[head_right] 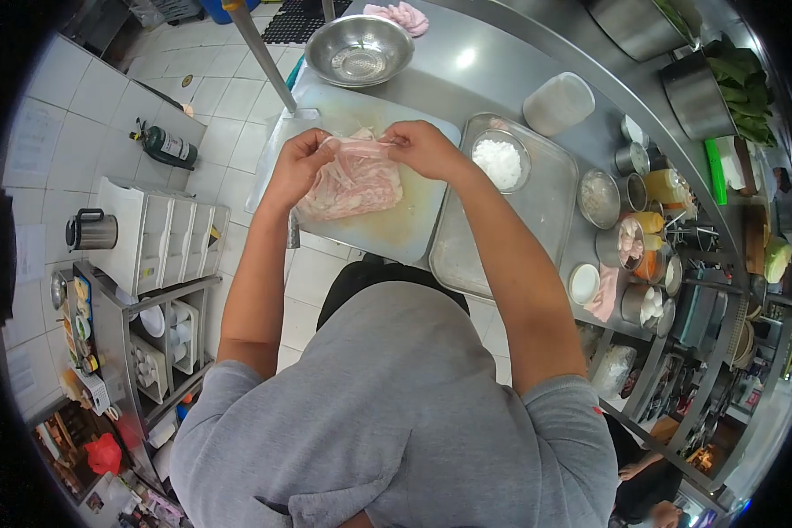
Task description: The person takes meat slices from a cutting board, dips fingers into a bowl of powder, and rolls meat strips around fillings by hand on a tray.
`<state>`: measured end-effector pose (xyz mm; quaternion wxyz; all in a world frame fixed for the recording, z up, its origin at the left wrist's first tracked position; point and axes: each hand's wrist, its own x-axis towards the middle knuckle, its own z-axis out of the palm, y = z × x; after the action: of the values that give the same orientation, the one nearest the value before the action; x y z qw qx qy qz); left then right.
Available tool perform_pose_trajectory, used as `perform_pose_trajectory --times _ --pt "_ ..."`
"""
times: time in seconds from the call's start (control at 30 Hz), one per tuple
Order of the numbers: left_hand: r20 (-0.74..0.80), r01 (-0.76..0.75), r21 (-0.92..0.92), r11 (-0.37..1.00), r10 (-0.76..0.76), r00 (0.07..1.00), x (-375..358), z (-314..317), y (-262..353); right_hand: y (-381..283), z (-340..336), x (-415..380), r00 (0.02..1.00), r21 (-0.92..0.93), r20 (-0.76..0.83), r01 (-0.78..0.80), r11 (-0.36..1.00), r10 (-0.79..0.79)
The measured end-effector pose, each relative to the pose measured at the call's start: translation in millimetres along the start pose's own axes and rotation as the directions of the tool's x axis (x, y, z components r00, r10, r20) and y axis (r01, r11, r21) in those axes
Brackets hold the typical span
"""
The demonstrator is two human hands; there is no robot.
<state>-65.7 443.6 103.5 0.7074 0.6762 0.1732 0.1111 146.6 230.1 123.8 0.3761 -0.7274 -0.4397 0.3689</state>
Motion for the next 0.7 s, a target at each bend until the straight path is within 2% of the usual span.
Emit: perform_pose_trajectory --times 0.03,0.07,0.13,0.17,0.2,0.23,0.27,0.33,0.37,0.43,0.47,0.53,0.57,0.63,0.67,0.7 --pt "0.001 -0.043 0.079 0.996 0.043 0.999 5 2 -2 6 0 -7 0.999 0.068 -0.046 -0.02 0.997 0.023" --pt "-0.002 -0.042 0.079 0.996 0.043 0.999 12 6 -5 13 1 -15 0.999 0.068 -0.044 -0.019 0.997 0.022" --pt "-0.151 -0.223 0.199 0.954 0.255 0.955 26 14 -11 28 7 -32 0.959 0.191 -0.234 -0.119 0.974 0.163" --pt "-0.153 -0.217 0.201 0.955 0.25 0.956 28 11 -12 38 14 -39 0.959 0.195 -0.23 -0.12 0.973 0.165" --pt "-0.172 -0.212 0.433 0.876 0.311 0.935 30 4 -9 52 22 -44 0.939 -0.179 -0.31 -0.21 0.961 0.147" --pt "-0.17 -0.189 0.642 0.743 0.378 0.91 31 -3 -8 56 27 -47 0.919 -0.516 -0.382 -0.298 0.803 0.096" --pt "-0.164 -0.19 0.648 0.737 0.379 0.911 29 -9 -7 60 35 -48 0.918 -0.509 -0.385 -0.297 0.808 0.095" --pt "-0.187 0.029 0.683 0.73 0.136 0.973 21 -14 -12 54 57 -45 0.832 -0.539 -0.514 -0.123 0.833 -0.21" --pt "-0.182 0.029 0.687 0.726 0.134 0.974 15 -12 -13 51 62 -36 0.83 -0.533 -0.519 -0.125 0.837 -0.206" --pt "-0.195 0.056 0.722 0.69 0.125 0.973 -3 -1 -14 36 72 -15 0.946 -0.504 -0.253 0.051 0.862 -0.204" --pt "-0.191 0.056 0.725 0.687 0.122 0.974 -9 5 -16 25 79 -5 0.945 -0.499 -0.257 0.049 0.865 -0.202" --pt "-0.295 0.095 0.708 0.7 0.171 0.94 -16 14 -24 -7 93 16 0.983 -0.425 -0.165 -0.002 0.905 -0.076" --pt "-0.298 0.098 0.71 0.698 0.171 0.939 -18 18 -26 -9 100 25 0.983 -0.423 -0.163 0.003 0.906 -0.079" --pt "-0.366 0.136 0.699 0.702 0.187 0.912 -22 25 -29 -2 117 44 0.963 -0.54 -0.195 0.054 0.84 -0.187" --pt "-0.375 0.135 0.69 0.711 0.191 0.907 -24 25 -31 -1 119 53 0.964 -0.541 -0.18 0.069 0.838 -0.195" --pt "-0.392 0.151 0.686 0.712 0.187 0.9 -26 26 -31 -4 120 58 0.974 -0.574 -0.176 0.018 0.819 -0.145"
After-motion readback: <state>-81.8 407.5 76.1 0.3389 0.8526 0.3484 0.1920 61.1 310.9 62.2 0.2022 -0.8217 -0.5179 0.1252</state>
